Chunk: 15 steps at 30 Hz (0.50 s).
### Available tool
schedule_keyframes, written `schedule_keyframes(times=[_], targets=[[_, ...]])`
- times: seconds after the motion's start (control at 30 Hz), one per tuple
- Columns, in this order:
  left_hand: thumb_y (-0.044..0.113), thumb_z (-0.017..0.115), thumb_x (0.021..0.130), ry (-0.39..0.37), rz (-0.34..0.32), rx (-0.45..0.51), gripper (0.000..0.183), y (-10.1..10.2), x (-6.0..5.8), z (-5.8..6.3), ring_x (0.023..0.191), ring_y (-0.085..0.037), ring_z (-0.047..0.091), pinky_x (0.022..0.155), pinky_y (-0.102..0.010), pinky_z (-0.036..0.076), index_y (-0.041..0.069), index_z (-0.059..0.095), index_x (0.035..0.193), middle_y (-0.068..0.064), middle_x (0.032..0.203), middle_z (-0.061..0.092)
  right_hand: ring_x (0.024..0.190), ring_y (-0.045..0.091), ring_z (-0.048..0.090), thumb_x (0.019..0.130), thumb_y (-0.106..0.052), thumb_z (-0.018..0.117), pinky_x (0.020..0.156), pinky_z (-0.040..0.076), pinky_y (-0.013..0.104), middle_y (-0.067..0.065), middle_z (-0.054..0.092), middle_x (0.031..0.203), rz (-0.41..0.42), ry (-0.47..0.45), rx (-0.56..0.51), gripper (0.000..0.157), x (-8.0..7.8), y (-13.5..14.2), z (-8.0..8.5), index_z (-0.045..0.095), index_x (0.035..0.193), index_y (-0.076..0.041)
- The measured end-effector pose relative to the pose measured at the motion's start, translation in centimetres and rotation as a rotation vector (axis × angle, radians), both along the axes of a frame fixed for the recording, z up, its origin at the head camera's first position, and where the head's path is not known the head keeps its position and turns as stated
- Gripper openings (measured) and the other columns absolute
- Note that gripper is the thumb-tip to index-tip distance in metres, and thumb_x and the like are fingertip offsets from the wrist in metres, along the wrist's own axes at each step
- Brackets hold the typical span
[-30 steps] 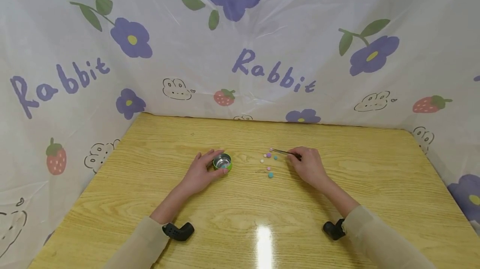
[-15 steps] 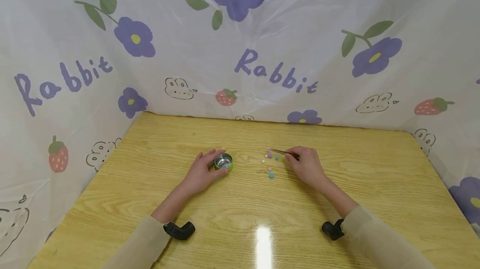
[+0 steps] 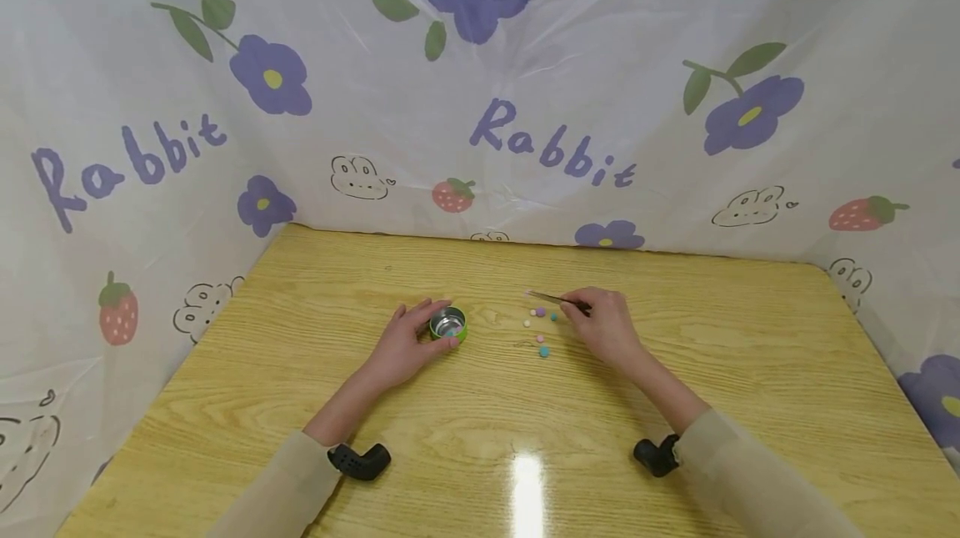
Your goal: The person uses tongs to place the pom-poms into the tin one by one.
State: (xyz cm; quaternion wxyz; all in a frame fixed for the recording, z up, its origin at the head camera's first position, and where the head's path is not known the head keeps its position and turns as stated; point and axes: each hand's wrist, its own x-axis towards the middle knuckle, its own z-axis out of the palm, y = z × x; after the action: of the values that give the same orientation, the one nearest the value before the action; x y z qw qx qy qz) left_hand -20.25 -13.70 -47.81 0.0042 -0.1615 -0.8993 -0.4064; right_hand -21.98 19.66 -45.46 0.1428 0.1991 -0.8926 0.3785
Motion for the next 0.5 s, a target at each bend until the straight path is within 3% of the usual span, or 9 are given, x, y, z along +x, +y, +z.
schedule_keyframes(times=[0.5], targets=[[0.032,0.079,0.093,-0.009,0.008,0.006,0.066,0.0,0.0,0.1,0.147,-0.039,0.036,0.123,-0.06,0.009,0.011,0.055,0.15,-0.021,0.149,0.053,0.081,0.025,0.073,0.094,0.001,0.072,0.068,0.06,0.031,0.013,0.076,0.093,0.063,-0.068,-0.048,0.011,1.1,-2.8,0.4,0.078,0.103,0.004]])
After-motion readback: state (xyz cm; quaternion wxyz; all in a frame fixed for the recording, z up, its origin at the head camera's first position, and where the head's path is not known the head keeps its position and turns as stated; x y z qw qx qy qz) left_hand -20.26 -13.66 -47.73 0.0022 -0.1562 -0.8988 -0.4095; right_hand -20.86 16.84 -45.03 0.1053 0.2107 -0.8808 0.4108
